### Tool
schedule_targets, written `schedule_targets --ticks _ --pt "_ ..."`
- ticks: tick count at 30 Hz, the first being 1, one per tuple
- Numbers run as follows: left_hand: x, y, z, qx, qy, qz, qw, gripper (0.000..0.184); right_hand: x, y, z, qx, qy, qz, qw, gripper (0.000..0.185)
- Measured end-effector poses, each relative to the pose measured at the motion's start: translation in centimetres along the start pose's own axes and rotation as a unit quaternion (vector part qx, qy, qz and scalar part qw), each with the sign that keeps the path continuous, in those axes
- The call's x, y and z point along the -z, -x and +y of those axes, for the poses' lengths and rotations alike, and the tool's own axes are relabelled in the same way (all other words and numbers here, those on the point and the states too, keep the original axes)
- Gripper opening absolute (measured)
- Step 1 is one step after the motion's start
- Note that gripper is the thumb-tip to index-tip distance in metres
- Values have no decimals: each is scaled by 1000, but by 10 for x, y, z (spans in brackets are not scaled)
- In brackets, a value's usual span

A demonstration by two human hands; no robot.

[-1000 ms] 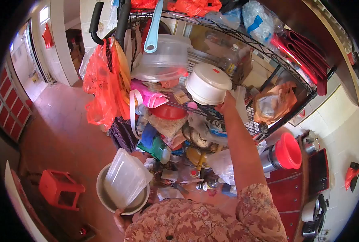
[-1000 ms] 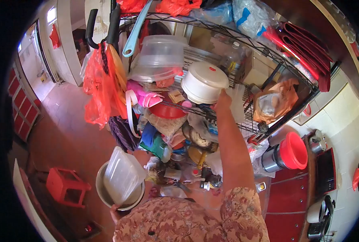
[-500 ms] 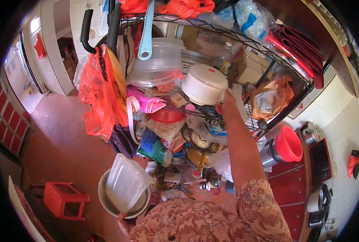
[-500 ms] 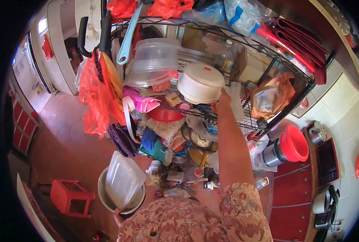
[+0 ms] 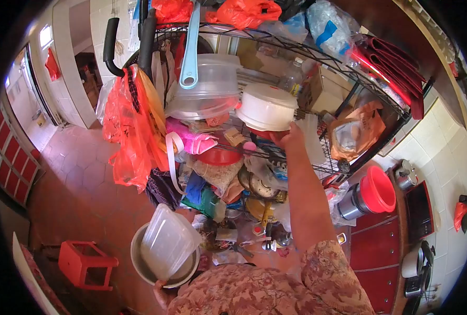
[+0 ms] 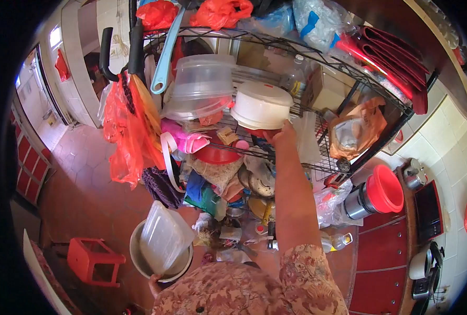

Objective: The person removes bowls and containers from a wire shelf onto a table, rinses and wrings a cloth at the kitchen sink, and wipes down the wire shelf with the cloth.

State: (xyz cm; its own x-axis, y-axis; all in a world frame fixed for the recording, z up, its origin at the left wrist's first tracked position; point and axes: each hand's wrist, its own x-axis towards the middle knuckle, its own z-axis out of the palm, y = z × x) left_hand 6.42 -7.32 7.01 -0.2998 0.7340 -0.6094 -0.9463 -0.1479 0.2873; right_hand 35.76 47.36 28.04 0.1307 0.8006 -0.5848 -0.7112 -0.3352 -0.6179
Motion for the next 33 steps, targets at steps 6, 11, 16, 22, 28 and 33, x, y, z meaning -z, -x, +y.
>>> schedule_targets --ticks 6,11,16,22,28,33 --pt "-82 42 4 14 -49 -68 996 59 -3 -40 10 71 -196 -122 970 43" --pt "-15 4 11 14 -5 8 1000 61 2 -42 21 274 223 -4 936 47" --pt "-33 0 18 9 -92 -47 995 60 10 4 11 408 753 180 483 52" --pt "-83 -8 7 -95 -182 48 978 64 51 -11 -17 515 588 16 624 59" --pt "-123 -16 -2 -95 -181 -27 979 66 72 5 -27 248 118 -224 935 49" --pt "-144 -27 -21 -75 -222 6 972 69 109 44 -10 479 412 -234 739 42"
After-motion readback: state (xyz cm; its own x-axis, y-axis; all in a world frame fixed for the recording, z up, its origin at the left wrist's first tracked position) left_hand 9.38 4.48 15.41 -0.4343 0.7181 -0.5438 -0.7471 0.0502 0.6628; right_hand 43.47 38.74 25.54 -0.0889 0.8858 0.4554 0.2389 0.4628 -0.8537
